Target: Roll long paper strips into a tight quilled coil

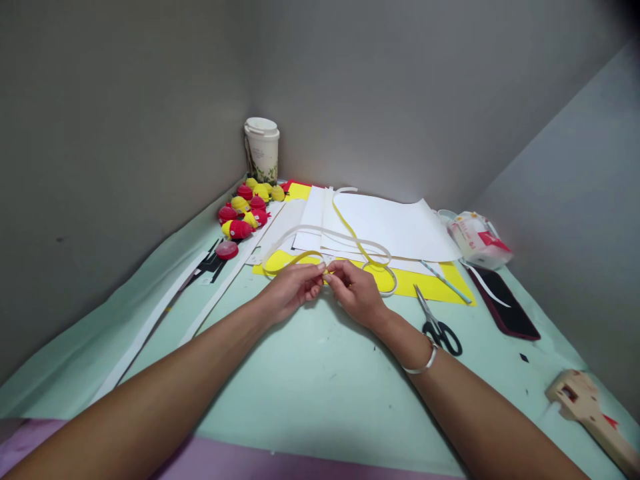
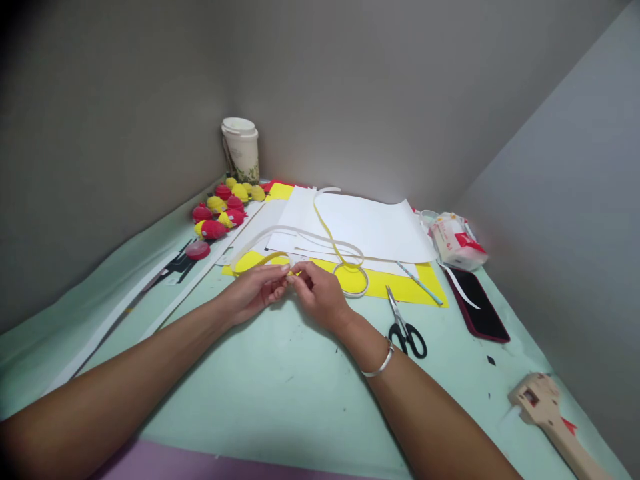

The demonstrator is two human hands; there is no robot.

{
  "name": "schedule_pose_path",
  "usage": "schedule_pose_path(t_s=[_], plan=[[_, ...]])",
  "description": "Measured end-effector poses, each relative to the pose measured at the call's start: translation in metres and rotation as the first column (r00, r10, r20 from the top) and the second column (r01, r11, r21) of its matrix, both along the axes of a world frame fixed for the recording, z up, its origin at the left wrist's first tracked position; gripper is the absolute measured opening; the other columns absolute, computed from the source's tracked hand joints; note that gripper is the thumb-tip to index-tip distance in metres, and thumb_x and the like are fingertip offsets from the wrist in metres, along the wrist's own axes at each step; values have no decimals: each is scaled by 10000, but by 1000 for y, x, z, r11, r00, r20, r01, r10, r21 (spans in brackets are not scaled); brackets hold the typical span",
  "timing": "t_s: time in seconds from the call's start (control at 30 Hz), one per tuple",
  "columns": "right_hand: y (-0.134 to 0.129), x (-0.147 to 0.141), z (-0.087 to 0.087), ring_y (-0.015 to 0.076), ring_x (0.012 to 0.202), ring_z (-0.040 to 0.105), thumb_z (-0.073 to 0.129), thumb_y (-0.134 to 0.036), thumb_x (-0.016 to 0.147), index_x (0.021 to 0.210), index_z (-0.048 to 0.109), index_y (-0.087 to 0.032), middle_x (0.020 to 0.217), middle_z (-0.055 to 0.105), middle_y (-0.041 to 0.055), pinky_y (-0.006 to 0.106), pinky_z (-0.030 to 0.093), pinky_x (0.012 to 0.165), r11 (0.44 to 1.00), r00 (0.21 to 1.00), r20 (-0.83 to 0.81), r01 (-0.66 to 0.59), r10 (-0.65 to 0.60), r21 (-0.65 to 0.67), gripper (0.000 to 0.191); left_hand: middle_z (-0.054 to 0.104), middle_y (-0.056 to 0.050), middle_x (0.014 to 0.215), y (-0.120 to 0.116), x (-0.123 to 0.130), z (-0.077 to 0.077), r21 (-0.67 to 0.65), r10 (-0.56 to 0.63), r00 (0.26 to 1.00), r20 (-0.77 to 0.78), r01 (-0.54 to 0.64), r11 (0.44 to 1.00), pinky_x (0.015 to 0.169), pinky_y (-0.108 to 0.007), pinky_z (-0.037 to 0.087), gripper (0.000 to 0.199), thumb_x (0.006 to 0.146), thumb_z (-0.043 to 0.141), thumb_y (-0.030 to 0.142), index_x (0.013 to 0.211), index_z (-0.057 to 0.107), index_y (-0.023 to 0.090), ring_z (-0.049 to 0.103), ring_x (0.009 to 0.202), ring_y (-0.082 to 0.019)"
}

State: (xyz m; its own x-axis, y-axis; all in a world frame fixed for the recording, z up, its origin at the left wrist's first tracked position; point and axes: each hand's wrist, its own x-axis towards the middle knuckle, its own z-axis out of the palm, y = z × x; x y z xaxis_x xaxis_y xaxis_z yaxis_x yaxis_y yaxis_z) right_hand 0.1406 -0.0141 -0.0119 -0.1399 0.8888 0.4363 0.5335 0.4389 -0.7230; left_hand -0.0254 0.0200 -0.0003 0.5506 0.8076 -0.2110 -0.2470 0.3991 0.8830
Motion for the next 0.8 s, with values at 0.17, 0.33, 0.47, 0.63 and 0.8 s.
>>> schedule_pose_path(t_s=[0.17,0.33,0.47,0.63,0.8], plan=[[1,0,-1,110,553,503,537,-310,878,959,601,-207,648,587,-37,226,406,571,1000,1000,-3,-3,3,-17,146,491,-1,671,0,0,1,0,-10,1000,4,10,1000,470,-169,317,178,803,634,290,765,616,117,429,544,-58],[2,-2,-3,102,532,494,577,-320,847,982,583,-205,629,562,-49,217,394,544,999,999,-6,44,-44,-3,178,469,3,657,0,1,1,13,-9,1000,-7,9,1000,465,-170,306,192,813,621,292,751,614,111,412,543,-58],[2,-2,-3,100,535,489,595,-345,839,927,589,-202,624,557,-48,214,392,545,997,997,8,81,-81,-9,169,461,6,649,0,1,2,1,-6,1000,-8,6,1000,461,-170,299,196,811,626,299,742,611,116,407,542,-61],[2,-2,-1,104,551,489,573,-341,859,902,601,-201,638,571,-36,219,391,562,998,997,32,63,-64,9,149,466,2,650,1,1,0,3,-3,1000,-7,3,1000,469,-172,308,194,805,633,300,744,613,116,409,546,-65],[2,-1,-2,104,555,493,576,-323,862,911,596,-202,644,577,-39,221,392,570,999,998,31,50,-50,19,132,468,0,654,1,0,-2,8,-8,1000,0,8,1000,471,-171,314,195,812,629,302,754,611,118,415,547,-65]])
